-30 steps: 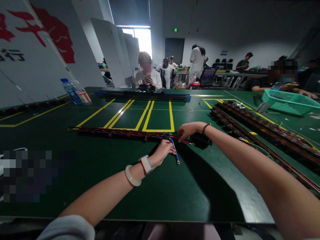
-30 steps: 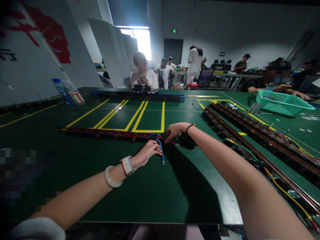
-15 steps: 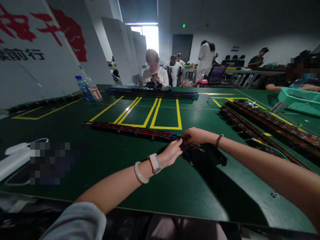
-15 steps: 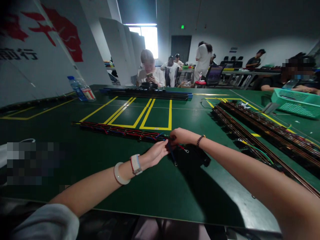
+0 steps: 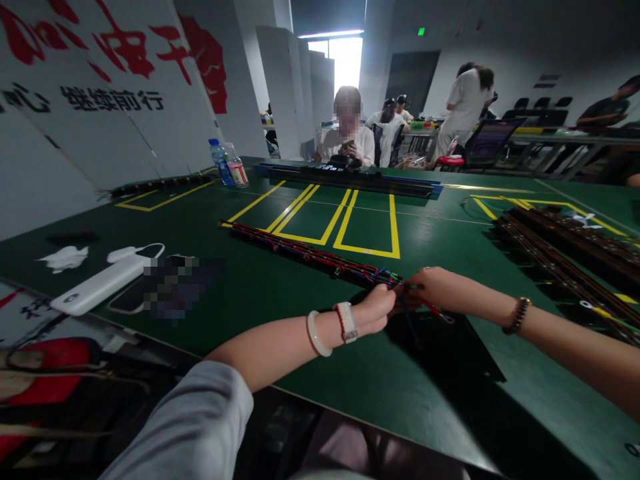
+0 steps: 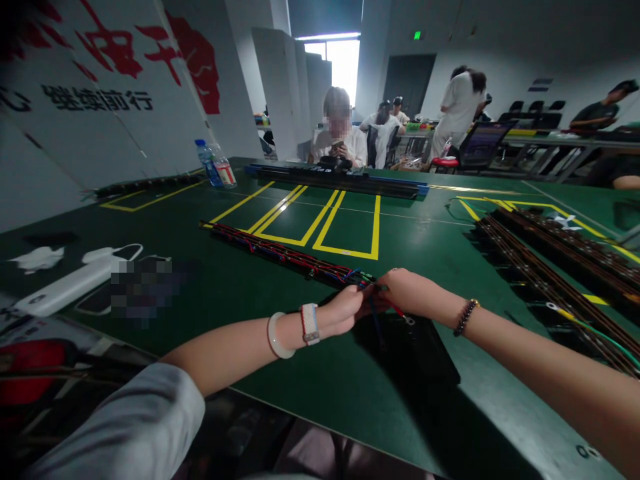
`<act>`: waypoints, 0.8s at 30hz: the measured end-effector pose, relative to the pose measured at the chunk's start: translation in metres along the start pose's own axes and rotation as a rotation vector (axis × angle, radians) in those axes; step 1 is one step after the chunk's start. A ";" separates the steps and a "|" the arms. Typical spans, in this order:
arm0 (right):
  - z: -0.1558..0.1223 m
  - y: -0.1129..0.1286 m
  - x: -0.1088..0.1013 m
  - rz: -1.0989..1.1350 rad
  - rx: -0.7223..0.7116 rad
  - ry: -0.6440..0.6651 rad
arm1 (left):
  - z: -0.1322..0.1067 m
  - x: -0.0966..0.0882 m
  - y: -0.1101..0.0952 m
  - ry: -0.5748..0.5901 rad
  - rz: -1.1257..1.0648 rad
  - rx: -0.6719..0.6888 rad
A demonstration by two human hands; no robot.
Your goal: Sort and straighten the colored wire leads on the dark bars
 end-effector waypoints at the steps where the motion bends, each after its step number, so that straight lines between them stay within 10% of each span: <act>1: 0.001 -0.002 -0.003 0.036 0.024 0.031 | 0.000 0.000 0.000 -0.012 0.006 -0.001; 9: 0.010 -0.037 -0.017 0.097 -0.089 0.206 | -0.004 0.001 -0.001 0.011 0.047 0.017; 17: 0.029 -0.036 -0.012 -0.639 -0.347 -0.083 | -0.006 0.000 -0.003 -0.002 0.087 -0.031; 24: 0.049 -0.029 0.002 -0.823 -0.345 -0.198 | -0.008 -0.001 -0.006 -0.003 0.156 -0.074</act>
Point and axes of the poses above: each hand's wrist, its own z-axis towards the middle knuckle, its own x-axis out of the palm, y = z × x, the point moved 4 cm from there along z, towards the middle knuckle, and after that the axes turned 4 degrees about -z, right-handed, at the moved point
